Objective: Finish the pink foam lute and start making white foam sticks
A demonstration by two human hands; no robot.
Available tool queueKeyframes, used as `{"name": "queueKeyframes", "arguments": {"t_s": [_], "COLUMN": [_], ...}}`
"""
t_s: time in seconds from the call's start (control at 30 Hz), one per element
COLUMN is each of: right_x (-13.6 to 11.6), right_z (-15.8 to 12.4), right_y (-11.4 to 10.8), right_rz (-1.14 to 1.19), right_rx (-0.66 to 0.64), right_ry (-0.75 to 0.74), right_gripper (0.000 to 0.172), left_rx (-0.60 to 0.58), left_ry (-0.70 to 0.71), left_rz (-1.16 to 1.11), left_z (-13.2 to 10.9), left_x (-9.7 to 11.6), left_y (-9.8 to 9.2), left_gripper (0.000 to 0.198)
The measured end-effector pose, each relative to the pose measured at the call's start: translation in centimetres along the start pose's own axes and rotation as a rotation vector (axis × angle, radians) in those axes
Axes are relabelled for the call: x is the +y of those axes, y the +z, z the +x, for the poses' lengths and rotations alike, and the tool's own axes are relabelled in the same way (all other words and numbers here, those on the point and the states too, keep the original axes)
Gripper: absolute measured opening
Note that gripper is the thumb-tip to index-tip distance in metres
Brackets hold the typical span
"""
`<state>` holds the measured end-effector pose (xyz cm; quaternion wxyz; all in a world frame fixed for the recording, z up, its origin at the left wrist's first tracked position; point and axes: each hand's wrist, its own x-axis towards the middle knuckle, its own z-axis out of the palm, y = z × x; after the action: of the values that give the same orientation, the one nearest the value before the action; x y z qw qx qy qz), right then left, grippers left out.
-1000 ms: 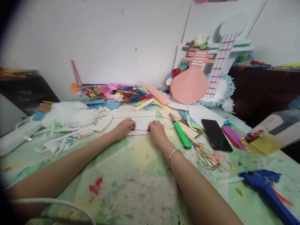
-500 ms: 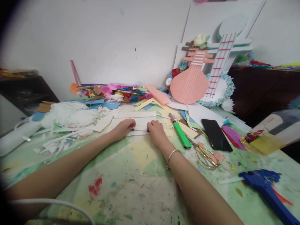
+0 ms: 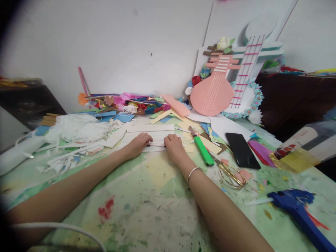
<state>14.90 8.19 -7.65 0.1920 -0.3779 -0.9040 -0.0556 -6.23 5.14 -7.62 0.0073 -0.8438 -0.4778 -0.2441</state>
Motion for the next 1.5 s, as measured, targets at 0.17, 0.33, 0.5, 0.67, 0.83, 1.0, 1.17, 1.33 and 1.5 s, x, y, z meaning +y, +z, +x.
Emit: {"name": "queueKeyframes", "arguments": {"t_s": [0.17, 0.33, 0.5, 0.67, 0.83, 1.0, 1.17, 1.33, 1.5], "right_x": [-0.2, -0.7, -1.7, -3.6, -6.4, -9.5, -11.3, -11.5, -11.7], "right_z": [-0.1, -0.6, -1.5, -2.9, -6.5, -10.6, -11.9, -12.4, -13.1], "right_y": [-0.5, -1.5, -2.7, -4.7, -7.2, -8.2, -7.6, -6.9, -6.3], "right_rz": [0.002, 0.025, 0.089, 0.158, 0.222, 0.277, 0.276, 0.339, 0.304], "right_rx": [0.005, -0.025, -0.088, -0.159, -0.255, -0.295, -0.236, -0.147, -0.088], "right_ry": [-0.003, -0.006, 0.042, 0.142, 0.272, 0.479, 0.602, 0.622, 0.594], "right_gripper": [0.025, 0.027, 0.026, 0.019, 0.015, 0.015, 0.015, 0.016, 0.011], "left_rx": [0.047, 0.106, 0.103, -0.027, -0.239, -0.369, -0.368, -0.313, -0.206], "left_ry": [0.072, 0.113, 0.09, 0.075, 0.191, 0.386, 0.464, 0.371, 0.201], "left_rz": [0.083, 0.132, 0.132, 0.108, 0.041, -0.061, -0.064, -0.017, -0.005], "left_z": [-0.2, -0.5, -0.7, -0.6, -0.1, 1.1, 2.1, 1.5, -1.3], "left_x": [-0.1, 0.0, 0.9, 2.3, 5.1, 8.5, 10.1, 10.5, 11.4], "left_y": [0.1, -0.2, -1.4, -2.9, -3.5, -3.1, -2.4, -1.7, -1.3], "left_gripper": [0.021, 0.025, 0.027, 0.029, 0.033, 0.029, 0.025, 0.019, 0.017]}}
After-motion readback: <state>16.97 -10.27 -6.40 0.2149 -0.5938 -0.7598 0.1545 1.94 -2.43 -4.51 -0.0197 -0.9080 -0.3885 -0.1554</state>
